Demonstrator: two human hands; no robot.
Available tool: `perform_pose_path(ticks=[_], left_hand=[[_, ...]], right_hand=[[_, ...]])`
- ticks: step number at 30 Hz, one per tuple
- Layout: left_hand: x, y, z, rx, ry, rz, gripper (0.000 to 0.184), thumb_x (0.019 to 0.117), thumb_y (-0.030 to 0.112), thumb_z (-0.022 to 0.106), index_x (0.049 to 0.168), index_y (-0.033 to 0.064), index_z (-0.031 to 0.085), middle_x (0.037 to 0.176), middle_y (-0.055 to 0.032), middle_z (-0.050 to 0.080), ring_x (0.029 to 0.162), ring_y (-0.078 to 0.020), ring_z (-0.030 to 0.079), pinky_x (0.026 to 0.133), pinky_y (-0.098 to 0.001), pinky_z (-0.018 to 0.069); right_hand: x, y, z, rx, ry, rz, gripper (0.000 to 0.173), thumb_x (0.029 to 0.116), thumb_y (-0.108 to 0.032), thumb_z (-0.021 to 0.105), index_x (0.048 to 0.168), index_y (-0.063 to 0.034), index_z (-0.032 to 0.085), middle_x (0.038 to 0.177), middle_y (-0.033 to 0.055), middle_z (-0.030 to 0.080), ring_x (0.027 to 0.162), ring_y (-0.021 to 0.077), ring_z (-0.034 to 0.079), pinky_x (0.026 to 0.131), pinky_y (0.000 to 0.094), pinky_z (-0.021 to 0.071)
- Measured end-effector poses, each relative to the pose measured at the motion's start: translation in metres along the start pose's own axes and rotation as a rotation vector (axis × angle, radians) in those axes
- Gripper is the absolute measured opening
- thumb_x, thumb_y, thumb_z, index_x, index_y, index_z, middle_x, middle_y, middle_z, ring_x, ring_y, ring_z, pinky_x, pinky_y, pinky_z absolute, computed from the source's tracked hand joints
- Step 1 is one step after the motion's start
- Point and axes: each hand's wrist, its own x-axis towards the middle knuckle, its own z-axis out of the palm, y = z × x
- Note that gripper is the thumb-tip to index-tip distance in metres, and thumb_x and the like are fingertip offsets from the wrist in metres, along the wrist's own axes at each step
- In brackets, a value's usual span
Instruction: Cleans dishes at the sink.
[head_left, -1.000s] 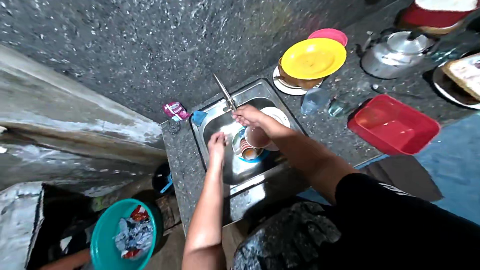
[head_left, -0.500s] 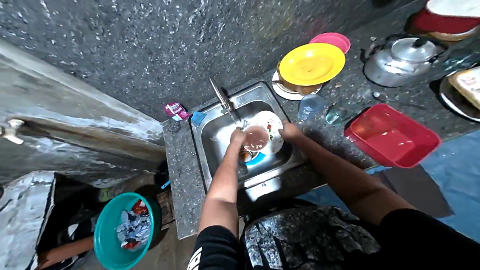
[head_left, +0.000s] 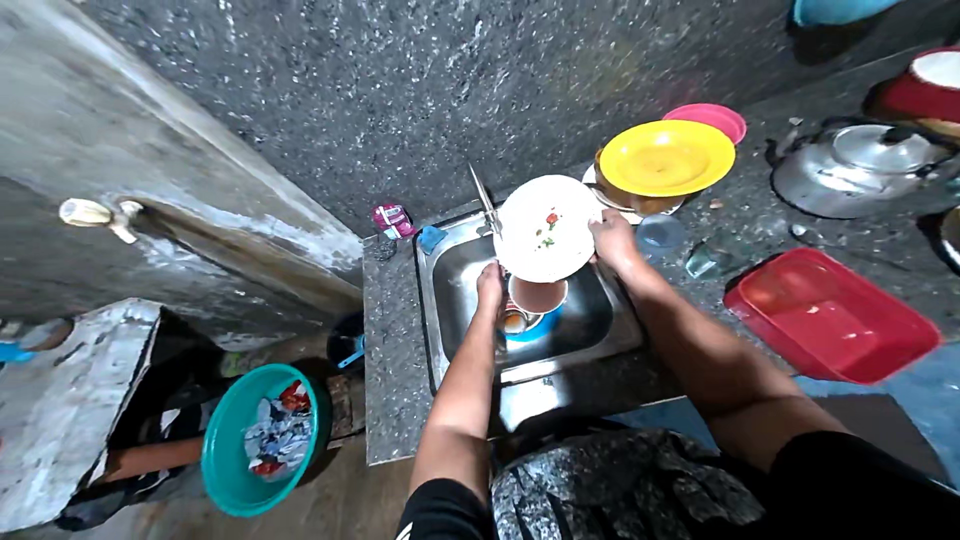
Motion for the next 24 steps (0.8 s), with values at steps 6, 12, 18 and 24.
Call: perform_pose_path(ticks=[6,12,18,24], left_hand=[[-0.018,0.012,-0.021,-0.448,-0.068,-0.057,0.068,0.1073,0.063,0.024,0.155,0.0173,0.04,0.142,-0.0149,0.059,0.124,-0.0307,0.062,0.098,-0.0533,0.0543],[-0.034,0.005,-0.018,-0.309,0.036,0.019,0.06,0.1111,0.053,0.022,0.15,0.0133,0.043,0.123,-0.0183,0.066,0.099,-0.028,0.069,0.078,-0.0446,0.0596],[-0.037,0.006,-0.01,-0.321,0.042,0.068,0.056,0.1131,0.047,0.021,0.148,0.0097,0.045,0.128,-0.0181,0.064,0.111,-0.0273,0.066,0.092,-0.0479,0.0566],[-0.031,0.006,-0.053,-0.08,0.3,0.146,0.06,0.1136,0.044,0.023,0.145,0.0,0.05,0.138,-0.0249,0.059,0.126,-0.0319,0.059,0.107,-0.0527,0.0488]], right_hand=[[0.002,0.032,0.042,-0.184,-0.179,0.055,0.037,0.1118,-0.028,0.044,0.132,-0.0004,0.058,0.103,0.0252,0.066,0.078,0.0348,0.066,0.068,0.0528,0.0563],[0.002,0.045,0.107,-0.682,-0.134,-0.348,0.099,0.0992,-0.062,0.056,0.163,0.0047,0.018,0.17,0.029,0.012,0.159,0.0468,0.01,0.126,0.0678,0.0077],[-0.034,0.034,0.16,-0.57,-0.468,-0.706,0.063,0.1109,-0.036,0.035,0.164,-0.0044,0.025,0.173,0.0171,0.019,0.16,0.0339,0.018,0.13,0.054,0.0179],[-0.05,0.066,0.112,-0.723,-0.681,-0.854,0.051,0.1125,-0.034,0.03,0.161,-0.0236,0.04,0.171,0.0038,0.029,0.16,0.0245,0.019,0.13,0.0556,0.0137]])
